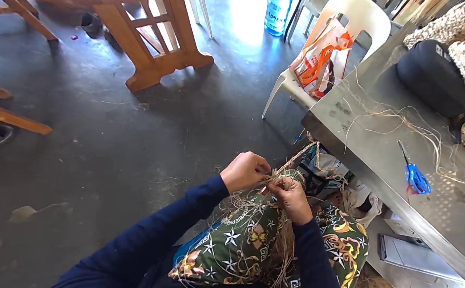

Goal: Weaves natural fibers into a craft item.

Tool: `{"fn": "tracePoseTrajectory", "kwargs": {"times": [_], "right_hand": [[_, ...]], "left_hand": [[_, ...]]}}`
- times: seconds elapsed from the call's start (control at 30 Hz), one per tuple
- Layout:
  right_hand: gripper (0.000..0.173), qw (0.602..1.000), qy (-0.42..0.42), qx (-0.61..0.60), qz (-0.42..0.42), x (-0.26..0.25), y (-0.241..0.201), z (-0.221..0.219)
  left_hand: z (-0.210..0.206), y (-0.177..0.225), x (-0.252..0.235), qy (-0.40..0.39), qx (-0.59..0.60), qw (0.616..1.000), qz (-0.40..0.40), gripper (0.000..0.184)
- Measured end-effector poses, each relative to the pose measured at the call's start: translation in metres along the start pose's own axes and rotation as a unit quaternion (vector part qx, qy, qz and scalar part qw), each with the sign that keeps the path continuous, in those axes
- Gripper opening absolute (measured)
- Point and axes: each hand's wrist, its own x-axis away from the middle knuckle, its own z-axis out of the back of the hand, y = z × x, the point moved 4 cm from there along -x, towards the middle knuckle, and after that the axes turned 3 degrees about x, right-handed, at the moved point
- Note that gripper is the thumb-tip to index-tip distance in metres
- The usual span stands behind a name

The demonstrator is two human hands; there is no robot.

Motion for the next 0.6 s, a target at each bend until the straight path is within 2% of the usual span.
{"fn": "tracePoseTrajectory", "kwargs": {"times": [0.1,0.3,0.47,0.6], "right_hand": [[0.01,1.0,0.003,0.003,-0.002,0.001,0.0,0.001],[0.011,1.0,0.007,0.001,0.007,0.002,-0.001,0.0],[0.011,1.0,0.016,0.006,0.02,0.002,-0.001,0.0],[0.011,1.0,0.014,0.001,0.02,0.002,-0.001,0.0]], "left_hand": [[-0.001,-0.005,-0.006,-0.02,0.043,0.999,0.008,0.011],[-0.003,-0.009,-0.011,-0.063,0.133,0.985,0.095,0.016],[-0.005,-0.012,-0.013,-0.092,0.109,0.989,0.042,0.013],[-0.003,-0.01,-0.015,-0.082,0.053,0.995,0.02,0.01]]}}
